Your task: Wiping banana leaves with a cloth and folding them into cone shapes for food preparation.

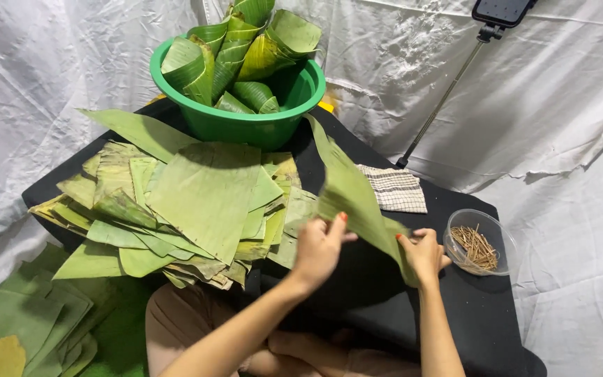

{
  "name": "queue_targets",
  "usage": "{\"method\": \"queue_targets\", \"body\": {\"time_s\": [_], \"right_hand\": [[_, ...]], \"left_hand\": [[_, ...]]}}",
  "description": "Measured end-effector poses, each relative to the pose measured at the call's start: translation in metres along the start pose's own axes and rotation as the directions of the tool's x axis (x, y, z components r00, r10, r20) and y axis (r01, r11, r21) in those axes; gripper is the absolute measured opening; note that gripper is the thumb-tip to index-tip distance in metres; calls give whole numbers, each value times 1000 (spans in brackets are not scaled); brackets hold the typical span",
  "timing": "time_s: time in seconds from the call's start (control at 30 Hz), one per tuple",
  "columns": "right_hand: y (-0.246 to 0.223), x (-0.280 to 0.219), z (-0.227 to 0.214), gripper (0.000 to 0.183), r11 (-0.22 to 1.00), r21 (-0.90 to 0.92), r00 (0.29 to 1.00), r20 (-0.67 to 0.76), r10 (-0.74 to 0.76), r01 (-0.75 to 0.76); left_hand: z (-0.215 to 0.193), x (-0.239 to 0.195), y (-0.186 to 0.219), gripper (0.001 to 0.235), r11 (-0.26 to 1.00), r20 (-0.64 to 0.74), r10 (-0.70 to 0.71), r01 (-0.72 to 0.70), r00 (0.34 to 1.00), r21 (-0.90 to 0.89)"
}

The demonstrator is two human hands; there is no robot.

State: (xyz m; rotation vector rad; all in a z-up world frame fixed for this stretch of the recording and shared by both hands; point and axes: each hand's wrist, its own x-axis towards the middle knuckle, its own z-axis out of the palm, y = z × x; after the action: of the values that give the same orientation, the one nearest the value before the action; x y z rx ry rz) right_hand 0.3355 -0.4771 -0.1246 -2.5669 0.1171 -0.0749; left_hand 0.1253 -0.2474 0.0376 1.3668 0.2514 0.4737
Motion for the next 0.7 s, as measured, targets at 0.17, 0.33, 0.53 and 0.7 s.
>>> {"method": "queue_targets", "body": {"time_s": [0.17, 0.33, 0.53, 0.7], "right_hand": [[-46, -20, -28, 33, 718, 682, 988, -47, -145, 138], [-64, -37, -37, 23, 915, 399, 989, 99, -110, 62], [-111, -83, -32, 80, 773, 574, 729, 646, -225, -270], [-116, -86, -8, 75, 344, 645, 554, 764, -331, -683]], "left_hand": [[-64, 23, 56, 24, 981, -112, 91, -108, 990, -160], [-121, 40, 40, 19, 933, -86, 133, -154, 987, -324], [-123, 42, 49, 22, 868, 17, 149, -122, 989, -481], [-112, 46, 41, 22, 801, 123, 78, 11, 989, -598]]}}
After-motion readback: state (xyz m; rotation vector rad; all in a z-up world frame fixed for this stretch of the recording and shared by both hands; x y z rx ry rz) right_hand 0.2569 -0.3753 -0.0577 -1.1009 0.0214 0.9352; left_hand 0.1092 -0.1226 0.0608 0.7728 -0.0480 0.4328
